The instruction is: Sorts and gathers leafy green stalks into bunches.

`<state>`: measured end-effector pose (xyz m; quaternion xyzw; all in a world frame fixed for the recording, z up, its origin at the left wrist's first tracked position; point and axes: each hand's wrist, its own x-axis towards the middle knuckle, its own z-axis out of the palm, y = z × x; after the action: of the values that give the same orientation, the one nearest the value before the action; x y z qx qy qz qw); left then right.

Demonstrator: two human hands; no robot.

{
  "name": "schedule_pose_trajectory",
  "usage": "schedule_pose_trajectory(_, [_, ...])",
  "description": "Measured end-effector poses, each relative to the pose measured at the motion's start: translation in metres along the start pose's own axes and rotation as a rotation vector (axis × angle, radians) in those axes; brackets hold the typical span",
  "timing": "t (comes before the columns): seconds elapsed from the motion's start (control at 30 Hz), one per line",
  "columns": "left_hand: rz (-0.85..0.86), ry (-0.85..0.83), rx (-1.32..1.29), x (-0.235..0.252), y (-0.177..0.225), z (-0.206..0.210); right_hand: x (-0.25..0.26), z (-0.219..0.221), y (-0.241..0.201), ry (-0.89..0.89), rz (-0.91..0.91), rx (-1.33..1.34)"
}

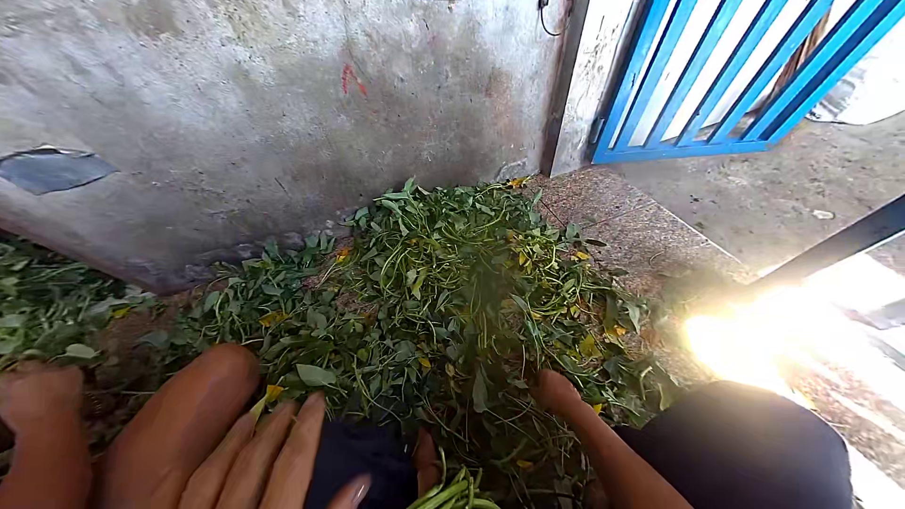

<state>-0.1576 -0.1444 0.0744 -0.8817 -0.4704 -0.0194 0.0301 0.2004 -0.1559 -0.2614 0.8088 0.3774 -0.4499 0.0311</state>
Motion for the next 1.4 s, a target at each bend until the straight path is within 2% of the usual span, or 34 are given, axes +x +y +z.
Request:
schedule_pose_trajectory(0.07, [0.142, 0.039, 0.022, 0.051, 0.009, 0.002, -0.005, 0.019, 0.003, -0.123, 0.007, -0.111])
schedule_pose_trajectory(0.13, [0.201, 0.074, -0.009, 0.098, 0.018, 0.031, -0.016, 0.031, -0.004, -0.191, 0.006, -0.155])
schedule_pose_trajectory(0.17, [0.209, 0.012, -0.069, 0.117, 0.023, 0.047, -0.020, 0.032, -0.006, -0.204, -0.009, -0.151])
schedule_pose_trajectory(0.23, [0.188, -0.274, -0.149, 0.150, 0.033, 0.072, -0.026, 0.022, -0.010, -0.240, -0.099, -0.071])
schedule_pose_trajectory(0.3, [0.188, -0.528, -0.202, 0.169, 0.036, 0.097, -0.036, 0.005, -0.014, -0.236, -0.262, 0.072])
schedule_pose_trajectory(0.37, [0.203, -0.667, -0.260, 0.175, 0.033, 0.119, -0.049, -0.015, -0.020, -0.241, -0.386, 0.146])
schedule_pose_trajectory(0.43, [0.214, -0.763, -0.243, 0.175, 0.031, 0.127, -0.055, -0.021, -0.023, -0.242, -0.360, -0.004])
schedule_pose_trajectory(0.5, [0.208, -0.791, -0.220, 0.174, 0.029, 0.125, -0.064, -0.022, -0.031, -0.208, -0.258, -0.180])
schedule_pose_trajectory(0.6, [0.168, -0.733, -0.242, 0.173, 0.022, 0.119, -0.070, -0.023, -0.038, -0.103, -0.244, -0.084])
schedule_pose_trajectory(0.67, [0.153, -0.687, -0.254, 0.170, 0.019, 0.117, -0.078, -0.026, -0.044, -0.082, -0.179, -0.176])
schedule_pose_trajectory(0.73, [0.156, -0.671, -0.269, 0.168, 0.016, 0.115, -0.087, -0.033, -0.045, -0.096, -0.208, -0.192])
schedule_pose_trajectory(0.87, [0.191, -0.648, -0.407, 0.159, 0.010, 0.117, -0.104, -0.047, -0.035, -0.198, -0.342, 0.293])
schedule_pose_trajectory(1.0, [0.197, -0.599, -0.538, 0.153, 0.006, 0.117, -0.111, -0.040, -0.025, -0.266, -0.450, 0.822])
schedule_pose_trajectory(1.13, [0.170, -0.565, -0.712, 0.146, 0.005, 0.114, -0.115, -0.027, -0.022, -0.403, -0.612, 1.086])
schedule_pose_trajectory(1.23, [0.220, -0.632, -0.796, 0.138, 0.010, 0.114, -0.115, -0.015, -0.020, -0.610, -0.808, 1.238])
schedule_pose_trajectory(1.27, [0.243, -0.675, -0.801, 0.137, 0.012, 0.116, -0.116, -0.011, -0.024, -0.603, -0.790, 1.272])
schedule_pose_trajectory(1.3, [0.256, -0.717, -0.798, 0.137, 0.014, 0.118, -0.122, -0.008, -0.033, -0.509, -0.708, 1.293])
schedule_pose_trajectory(1.37, [0.238, -0.767, -0.784, 0.136, 0.021, 0.125, -0.133, -0.003, -0.056, -0.240, -0.550, 1.316])
schedule_pose_trajectory(1.4, [0.208, -0.766, -0.792, 0.136, 0.024, 0.127, -0.137, 0.000, -0.067, -0.140, -0.552, 1.334])
